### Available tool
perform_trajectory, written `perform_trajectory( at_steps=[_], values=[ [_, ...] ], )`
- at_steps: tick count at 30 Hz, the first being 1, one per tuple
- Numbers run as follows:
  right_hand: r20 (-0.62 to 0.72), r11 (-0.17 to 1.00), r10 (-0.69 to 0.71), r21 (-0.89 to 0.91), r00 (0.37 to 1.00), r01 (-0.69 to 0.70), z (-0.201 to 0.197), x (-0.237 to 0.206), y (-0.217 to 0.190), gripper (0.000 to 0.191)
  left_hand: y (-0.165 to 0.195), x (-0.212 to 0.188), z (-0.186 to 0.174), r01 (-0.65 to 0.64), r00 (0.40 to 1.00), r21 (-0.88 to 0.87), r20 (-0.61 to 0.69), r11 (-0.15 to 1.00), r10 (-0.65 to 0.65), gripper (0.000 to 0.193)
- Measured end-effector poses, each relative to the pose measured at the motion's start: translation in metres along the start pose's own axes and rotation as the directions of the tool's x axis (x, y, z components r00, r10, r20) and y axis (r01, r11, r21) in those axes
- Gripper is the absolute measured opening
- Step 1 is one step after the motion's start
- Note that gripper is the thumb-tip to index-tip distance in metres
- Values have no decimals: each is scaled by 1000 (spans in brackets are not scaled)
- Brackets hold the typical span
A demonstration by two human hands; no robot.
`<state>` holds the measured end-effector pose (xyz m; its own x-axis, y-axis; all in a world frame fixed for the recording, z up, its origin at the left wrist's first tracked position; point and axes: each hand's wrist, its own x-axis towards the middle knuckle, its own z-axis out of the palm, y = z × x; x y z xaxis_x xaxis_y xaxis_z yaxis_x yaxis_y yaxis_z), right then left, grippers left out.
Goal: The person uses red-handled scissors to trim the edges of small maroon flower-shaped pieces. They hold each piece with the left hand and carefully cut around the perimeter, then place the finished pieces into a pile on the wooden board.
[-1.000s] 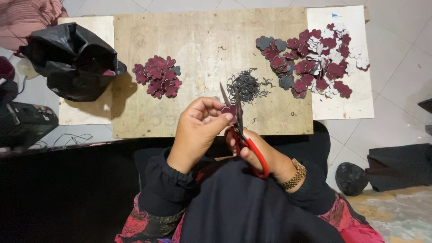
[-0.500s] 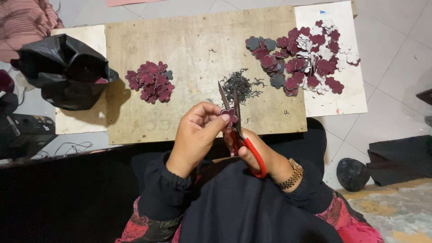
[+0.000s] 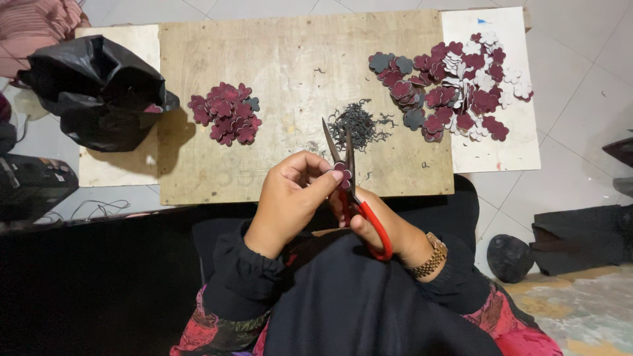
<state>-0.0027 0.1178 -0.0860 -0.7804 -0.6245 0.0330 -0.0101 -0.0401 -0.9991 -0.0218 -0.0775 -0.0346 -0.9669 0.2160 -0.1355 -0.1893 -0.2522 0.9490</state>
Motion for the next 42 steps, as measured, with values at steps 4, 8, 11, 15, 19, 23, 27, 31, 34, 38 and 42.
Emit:
perform_trajectory(
  at_steps=[4, 8, 11, 15, 19, 23, 27, 31, 34, 38, 42],
  values=[
    [4, 999, 18, 32, 1000, -18, 9, 9, 17, 78, -14, -1, -21, 35, 999, -85, 12, 996, -34, 10],
    [-13, 997, 35, 65, 999, -34, 16, 14, 30, 79, -28, 0, -32, 35, 999, -133, 11, 991, -34, 13],
    [-44, 996, 55, 66, 998, -52, 19, 17, 43, 79, -41, 5, -36, 20, 1000, -143, -18, 990, -22, 11],
    [-52, 995, 51, 88, 997, -47, 23, 19, 56, 77, -55, 6, -47, -37, 997, -9, -66, 999, 36, 9],
    [-48, 995, 53, 82, 997, -49, 22, 20, 54, 74, -59, 8, -51, -31, 997, -20, -69, 999, 29, 8],
    [-35, 996, 52, 74, 998, -49, 20, 20, 51, 69, -60, 10, -51, -47, 996, -26, -81, 999, 45, 9],
    [-29, 991, 56, 124, 998, -52, 19, 19, 51, 66, -62, 10, -52, -49, 996, -59, -80, 997, 45, 8],
    [-37, 988, 91, 126, 995, -85, 18, 16, 51, 65, -61, 10, -53, -39, 998, -124, -58, 992, 32, 6],
    [-37, 990, 94, 113, 995, -89, 18, 16, 50, 65, -60, 12, -55, -31, 998, -135, -54, 990, 24, 6],
    [-42, 987, 108, 126, 993, -102, 18, 16, 50, 64, -60, 12, -56, -25, 998, -140, -59, 990, 16, 6],
    [-57, 985, 123, 125, 991, -115, 18, 15, 51, 62, -60, 13, -57, -17, 998, -142, -57, 990, 9, 6]
  ],
)
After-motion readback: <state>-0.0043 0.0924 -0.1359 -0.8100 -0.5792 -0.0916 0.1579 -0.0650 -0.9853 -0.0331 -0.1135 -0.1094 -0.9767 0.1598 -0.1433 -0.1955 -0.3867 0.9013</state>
